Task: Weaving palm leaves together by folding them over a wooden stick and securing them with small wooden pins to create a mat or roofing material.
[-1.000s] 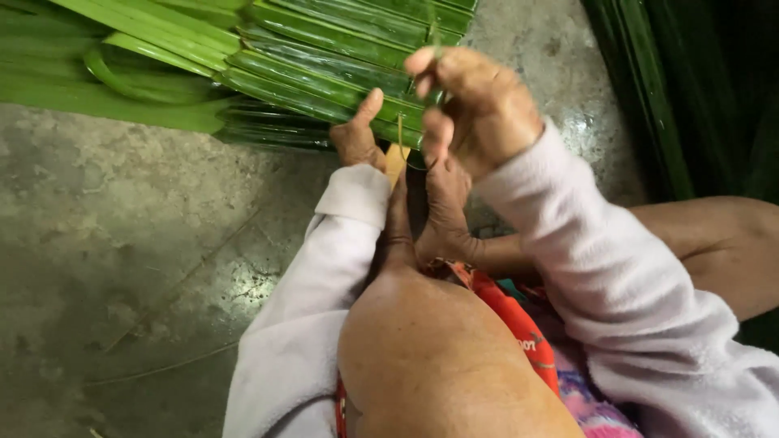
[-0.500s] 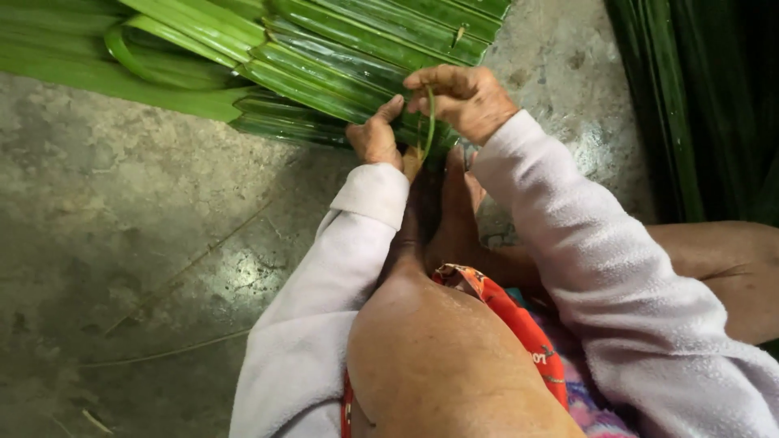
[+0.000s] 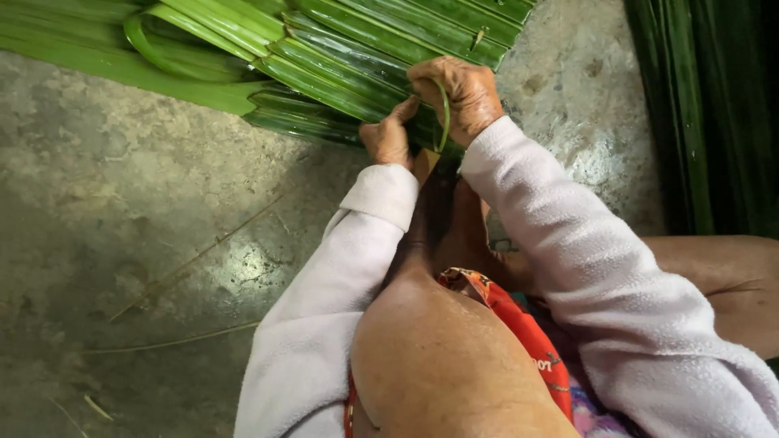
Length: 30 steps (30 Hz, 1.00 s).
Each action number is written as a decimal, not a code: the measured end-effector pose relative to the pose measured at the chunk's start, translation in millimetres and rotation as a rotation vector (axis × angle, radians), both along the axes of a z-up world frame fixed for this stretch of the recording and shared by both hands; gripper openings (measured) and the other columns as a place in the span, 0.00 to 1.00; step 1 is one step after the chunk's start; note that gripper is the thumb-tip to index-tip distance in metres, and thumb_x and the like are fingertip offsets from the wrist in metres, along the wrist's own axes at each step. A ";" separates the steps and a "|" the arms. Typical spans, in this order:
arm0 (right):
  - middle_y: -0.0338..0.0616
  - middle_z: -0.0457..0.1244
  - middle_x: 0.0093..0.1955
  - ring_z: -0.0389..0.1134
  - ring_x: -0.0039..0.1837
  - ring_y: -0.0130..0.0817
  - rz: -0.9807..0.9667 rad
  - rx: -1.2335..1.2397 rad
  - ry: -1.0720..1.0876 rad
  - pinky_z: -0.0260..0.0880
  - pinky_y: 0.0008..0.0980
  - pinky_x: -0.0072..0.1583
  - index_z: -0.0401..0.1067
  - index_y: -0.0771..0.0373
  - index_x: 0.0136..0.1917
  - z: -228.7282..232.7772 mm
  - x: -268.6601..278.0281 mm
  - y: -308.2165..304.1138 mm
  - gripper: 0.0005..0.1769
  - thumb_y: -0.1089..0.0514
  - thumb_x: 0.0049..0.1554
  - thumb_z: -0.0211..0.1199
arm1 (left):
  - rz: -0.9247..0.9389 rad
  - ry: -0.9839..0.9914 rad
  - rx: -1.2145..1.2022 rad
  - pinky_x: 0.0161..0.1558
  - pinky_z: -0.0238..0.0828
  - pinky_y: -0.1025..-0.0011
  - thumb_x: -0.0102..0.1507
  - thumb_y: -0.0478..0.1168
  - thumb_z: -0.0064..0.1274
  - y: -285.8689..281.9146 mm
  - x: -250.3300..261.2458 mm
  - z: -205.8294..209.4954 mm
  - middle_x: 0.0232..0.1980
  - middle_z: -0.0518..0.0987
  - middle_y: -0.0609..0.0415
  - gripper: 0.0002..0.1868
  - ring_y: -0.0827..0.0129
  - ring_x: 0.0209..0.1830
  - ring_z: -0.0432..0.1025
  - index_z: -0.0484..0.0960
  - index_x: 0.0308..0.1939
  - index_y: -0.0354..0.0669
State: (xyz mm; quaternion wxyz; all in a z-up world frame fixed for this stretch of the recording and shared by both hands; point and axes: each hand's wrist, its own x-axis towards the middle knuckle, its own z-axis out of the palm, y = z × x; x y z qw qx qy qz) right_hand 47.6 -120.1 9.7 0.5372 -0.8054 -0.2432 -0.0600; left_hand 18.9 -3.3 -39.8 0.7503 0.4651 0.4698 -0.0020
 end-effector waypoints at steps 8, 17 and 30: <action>0.40 0.68 0.41 0.66 0.42 0.26 -0.300 0.659 0.704 0.70 0.23 0.46 0.80 0.69 0.41 -55.8 2.5 16.2 0.06 0.74 0.54 0.64 | 0.006 0.026 -0.013 0.27 0.72 0.66 0.50 0.31 0.64 0.4 -0.3 -16.4 0.29 0.81 0.38 0.14 0.59 0.24 0.74 0.84 0.32 0.16; 0.32 0.65 0.39 0.71 0.43 0.39 -0.365 -0.660 -0.094 0.75 0.39 0.45 0.75 0.47 0.40 -77.9 6.2 29.5 0.07 0.45 0.50 0.66 | -0.188 0.177 0.146 0.31 0.77 0.61 0.46 0.46 0.70 -15.4 18.1 -25.3 0.40 0.80 0.39 0.33 0.58 0.35 0.76 0.76 0.48 0.29; 0.46 0.71 0.50 0.74 0.55 0.48 -0.476 -0.063 0.072 0.76 0.43 0.56 0.80 0.55 0.57 -26.7 -52.8 -107.5 0.13 0.60 0.57 0.70 | 0.158 -0.044 -0.005 0.72 0.61 0.44 0.45 0.36 0.78 -30.5 83.7 -28.1 0.71 0.67 0.41 0.51 0.47 0.73 0.63 0.62 0.67 0.42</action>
